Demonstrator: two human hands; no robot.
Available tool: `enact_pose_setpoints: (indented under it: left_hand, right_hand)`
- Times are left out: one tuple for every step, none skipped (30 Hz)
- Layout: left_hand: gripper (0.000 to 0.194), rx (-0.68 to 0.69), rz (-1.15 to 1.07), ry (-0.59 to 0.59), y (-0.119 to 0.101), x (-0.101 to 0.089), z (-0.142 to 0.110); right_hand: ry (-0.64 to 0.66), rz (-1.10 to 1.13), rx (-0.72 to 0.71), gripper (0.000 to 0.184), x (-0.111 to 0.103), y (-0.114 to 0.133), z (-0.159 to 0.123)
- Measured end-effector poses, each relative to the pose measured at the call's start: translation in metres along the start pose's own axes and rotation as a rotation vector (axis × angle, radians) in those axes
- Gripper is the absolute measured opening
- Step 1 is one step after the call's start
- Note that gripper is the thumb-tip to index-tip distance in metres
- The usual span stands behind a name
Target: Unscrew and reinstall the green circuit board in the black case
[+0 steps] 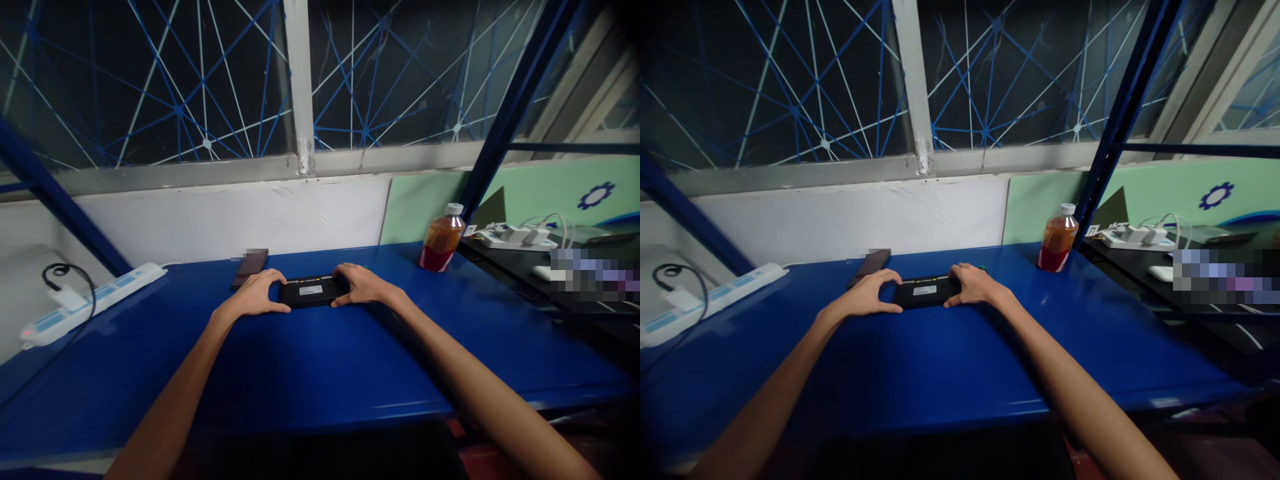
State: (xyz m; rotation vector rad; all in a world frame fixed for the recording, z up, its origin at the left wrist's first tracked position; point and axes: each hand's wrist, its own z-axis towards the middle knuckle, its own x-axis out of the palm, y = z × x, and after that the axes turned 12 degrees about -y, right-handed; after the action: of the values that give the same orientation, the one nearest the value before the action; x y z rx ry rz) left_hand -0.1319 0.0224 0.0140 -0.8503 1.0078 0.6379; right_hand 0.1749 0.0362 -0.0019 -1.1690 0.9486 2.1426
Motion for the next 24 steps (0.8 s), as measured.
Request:
enact_pose_setpoints:
  left_hand:
    - [0.059, -0.001, 0.007, 0.002, -0.0002, -0.0004, 0.0000]
    - [0.059, -0.002, 0.013, 0.005, -0.0004, -0.0006, -0.0001]
    - [0.059, -0.003, 0.018, 0.008, -0.0006, -0.0008, -0.0001]
    - [0.060, -0.005, 0.023, 0.010, -0.0009, -0.0009, -0.0002]
    - [0.060, -0.006, 0.026, 0.011, -0.0012, -0.0009, -0.0003]
    - [0.061, -0.006, 0.029, 0.013, -0.0017, -0.0010, -0.0005]
    - [0.061, -0.006, 0.033, 0.014, -0.0022, -0.0012, -0.0007]
    - [0.061, -0.007, 0.039, 0.015, -0.0027, -0.0014, -0.0008]
    - [0.062, -0.009, 0.047, 0.017, -0.0031, -0.0017, -0.0010]
    - [0.062, -0.011, 0.056, 0.017, -0.0035, -0.0021, -0.0012]
    - [0.062, -0.011, 0.065, 0.016, -0.0037, -0.0024, -0.0013]
    - [0.062, -0.009, 0.071, 0.013, -0.0038, -0.0027, -0.0015]
    - [0.062, -0.006, 0.073, 0.010, -0.0037, -0.0028, -0.0015]
    - [0.062, -0.004, 0.072, 0.007, -0.0035, -0.0028, -0.0016]
    - [0.061, -0.003, 0.068, 0.005, -0.0032, -0.0025, -0.0016]
    - [0.060, -0.005, 0.061, 0.004, -0.0028, -0.0021, -0.0015]
    - [0.060, -0.008, 0.051, 0.003, -0.0025, -0.0016, -0.0013]
    - [0.060, -0.011, 0.038, 0.002, -0.0022, -0.0010, -0.0012]
    - [0.059, -0.012, 0.025, 0.000, -0.0019, -0.0003, -0.0009]
    - [0.059, -0.010, 0.012, -0.005, -0.0017, 0.0002, -0.0007]
    - [0.059, -0.006, -0.001, -0.011, -0.0016, 0.0007, -0.0006]
    - [0.058, 0.000, -0.013, -0.015, -0.0015, 0.0010, -0.0005]
    - [0.057, 0.005, -0.023, -0.016, -0.0014, 0.0012, -0.0005]
    - [0.057, 0.009, -0.031, -0.015, -0.0013, 0.0013, -0.0005]
  right_hand:
    - [0.003, -0.002, 0.002, 0.066, -0.0004, 0.0003, -0.0002]
    - [0.007, -0.003, 0.003, 0.066, -0.0009, 0.0007, -0.0004]
    - [0.010, -0.003, 0.003, 0.066, -0.0016, 0.0013, -0.0004]
    - [0.012, -0.004, 0.003, 0.065, -0.0023, 0.0021, -0.0003]
    - [0.013, -0.006, 0.004, 0.065, -0.0031, 0.0029, -0.0001]
    - [0.015, -0.007, 0.006, 0.064, -0.0038, 0.0038, 0.0001]
    - [0.016, -0.006, 0.008, 0.063, -0.0044, 0.0046, 0.0002]
    - [0.017, -0.003, 0.013, 0.062, -0.0049, 0.0052, 0.0004]
    - [0.018, 0.001, 0.017, 0.061, -0.0052, 0.0056, 0.0005]
    - [0.019, 0.007, 0.020, 0.061, -0.0053, 0.0058, 0.0006]
    - [0.019, 0.013, 0.023, 0.061, -0.0053, 0.0057, 0.0006]
    - [0.018, 0.019, 0.024, 0.061, -0.0052, 0.0054, 0.0006]
    - [0.017, 0.024, 0.024, 0.061, -0.0049, 0.0050, 0.0007]
    - [0.016, 0.027, 0.022, 0.061, -0.0045, 0.0045, 0.0008]
    - [0.015, 0.030, 0.021, 0.062, -0.0041, 0.0040, 0.0009]
    - [0.015, 0.031, 0.020, 0.062, -0.0037, 0.0035, 0.0010]
    - [0.016, 0.032, 0.018, 0.062, -0.0034, 0.0031, 0.0012]
    - [0.015, 0.032, 0.017, 0.062, -0.0032, 0.0028, 0.0013]
    - [0.015, 0.031, 0.016, 0.062, -0.0032, 0.0027, 0.0014]
    - [0.014, 0.031, 0.015, 0.062, -0.0034, 0.0027, 0.0014]
    - [0.013, 0.030, 0.013, 0.062, -0.0037, 0.0028, 0.0012]
    - [0.013, 0.029, 0.013, 0.063, -0.0041, 0.0030, 0.0011]
    - [0.016, 0.028, 0.014, 0.063, -0.0046, 0.0034, 0.0008]
    - [0.020, 0.027, 0.016, 0.064, -0.0051, 0.0038, 0.0006]
